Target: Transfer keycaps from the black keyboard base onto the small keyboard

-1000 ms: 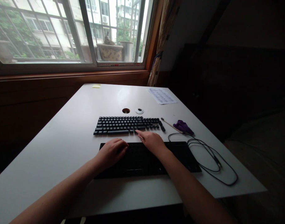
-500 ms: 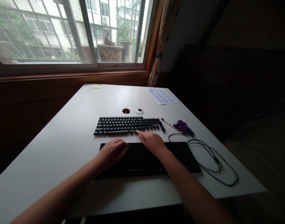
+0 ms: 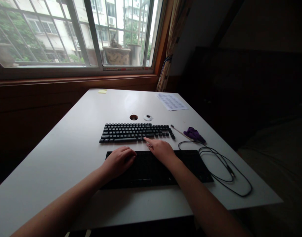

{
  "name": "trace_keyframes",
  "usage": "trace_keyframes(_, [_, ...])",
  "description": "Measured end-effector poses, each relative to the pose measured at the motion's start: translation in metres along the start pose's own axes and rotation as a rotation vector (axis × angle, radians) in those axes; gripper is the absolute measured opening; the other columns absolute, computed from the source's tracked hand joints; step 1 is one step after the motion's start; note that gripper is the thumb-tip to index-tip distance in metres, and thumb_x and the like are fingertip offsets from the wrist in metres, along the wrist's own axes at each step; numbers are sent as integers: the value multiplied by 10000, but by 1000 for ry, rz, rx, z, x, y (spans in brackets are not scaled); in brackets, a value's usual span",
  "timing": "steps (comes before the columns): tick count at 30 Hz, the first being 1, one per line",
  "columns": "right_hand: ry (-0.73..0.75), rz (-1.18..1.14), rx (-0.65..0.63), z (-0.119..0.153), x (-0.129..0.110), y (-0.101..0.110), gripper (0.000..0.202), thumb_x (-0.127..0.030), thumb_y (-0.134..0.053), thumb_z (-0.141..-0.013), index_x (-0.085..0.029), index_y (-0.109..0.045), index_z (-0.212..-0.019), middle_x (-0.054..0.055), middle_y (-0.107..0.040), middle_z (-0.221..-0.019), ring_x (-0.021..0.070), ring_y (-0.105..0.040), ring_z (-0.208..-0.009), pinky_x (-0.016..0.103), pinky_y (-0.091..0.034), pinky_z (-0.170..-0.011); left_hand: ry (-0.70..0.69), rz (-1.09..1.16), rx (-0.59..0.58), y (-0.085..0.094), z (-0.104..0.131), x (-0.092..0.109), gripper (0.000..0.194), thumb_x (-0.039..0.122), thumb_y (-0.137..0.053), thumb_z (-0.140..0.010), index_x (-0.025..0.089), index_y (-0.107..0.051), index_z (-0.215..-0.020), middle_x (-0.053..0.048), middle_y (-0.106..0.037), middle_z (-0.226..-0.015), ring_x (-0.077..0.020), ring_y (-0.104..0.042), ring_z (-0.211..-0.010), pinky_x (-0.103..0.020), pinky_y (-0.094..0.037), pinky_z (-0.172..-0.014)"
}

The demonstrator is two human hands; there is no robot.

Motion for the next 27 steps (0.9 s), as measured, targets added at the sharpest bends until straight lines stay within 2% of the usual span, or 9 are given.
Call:
trace_keyframes(11, [15, -3, 21, 1, 0, -1, 433, -340, -465, -962, -353, -502, -1393, 25, -717, -1149, 208, -677, -948, 300, -497, -768, 4, 1, -1, 0, 0, -1, 123, 185, -530, -914, 188, -649, -947, -41, -662, -886, -171, -616, -841, -288, -485, -771])
trace_keyframes(14, [18, -40, 82, 2, 3, 1, 446, -349, -469, -958, -327, -497, -1402, 38, -731, -1089, 221, -684, -907, 316, -505, -753, -3, -7, 6, 1, 0, 0, 123, 186, -531, -912, 184, -651, -939, -43, -662, -875, -170, -615, -824, -286, -486, -760])
trace_keyframes(17, [43, -192, 212, 4, 9, 13, 430, -358, -444, -971, -248, -530, -1377, 69, -717, -1117, 217, -674, -945, 322, -498, -829, -11, -20, 12, 1, 0, 1, 127, 189, -527, -914, 181, -653, -932, -45, -659, -869, -168, -612, -814, -285, -486, -752])
trace_keyframes(20, [91, -442, 374, 11, 15, 36, 358, -349, -409, -986, -187, -628, -1218, 83, -698, -1134, 199, -644, -1016, 301, -468, -907, -24, -27, 15, 1, 0, 1, 131, 171, -526, -908, 184, -653, -934, -44, -653, -869, -167, -609, -817, -283, -490, -754])
trace_keyframes(22, [55, -573, 435, 20, 21, 53, 343, -373, -382, -997, -189, -669, -1026, 64, -705, -995, 185, -643, -916, 291, -479, -834, -36, -34, 14, 0, 0, 1, 135, 155, -525, -900, 188, -653, -931, -42, -649, -865, -167, -606, -810, -288, -494, -752])
trace_keyframes(24, [-22, -671, 467, 33, 25, 69, 393, -420, -352, -1004, -195, -635, -848, 34, -651, -781, 166, -605, -735, 281, -471, -710, -48, -47, 10, 0, 0, 1, 144, 144, -523, -895, 192, -653, -933, -43, -646, -868, -169, -604, -810, -295, -496, -752])
trace_keyframes(27, [-100, -744, 566, 57, 31, 83, 447, -456, -324, -1008, -209, -548, -710, 20, -592, -730, 161, -567, -724, 290, -449, -730, -72, -70, 3, -1, 0, 0, 143, 142, -529, -893, 196, -654, -937, -48, -645, -881, -181, -592, -832, -311, -495, -766])
Point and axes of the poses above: each hand's wrist, its own z-axis away from the middle knuckle, its own y-axis out of the back of the hand, x = y × z, the point moved 2 cm from there along -z, towards the middle knuckle
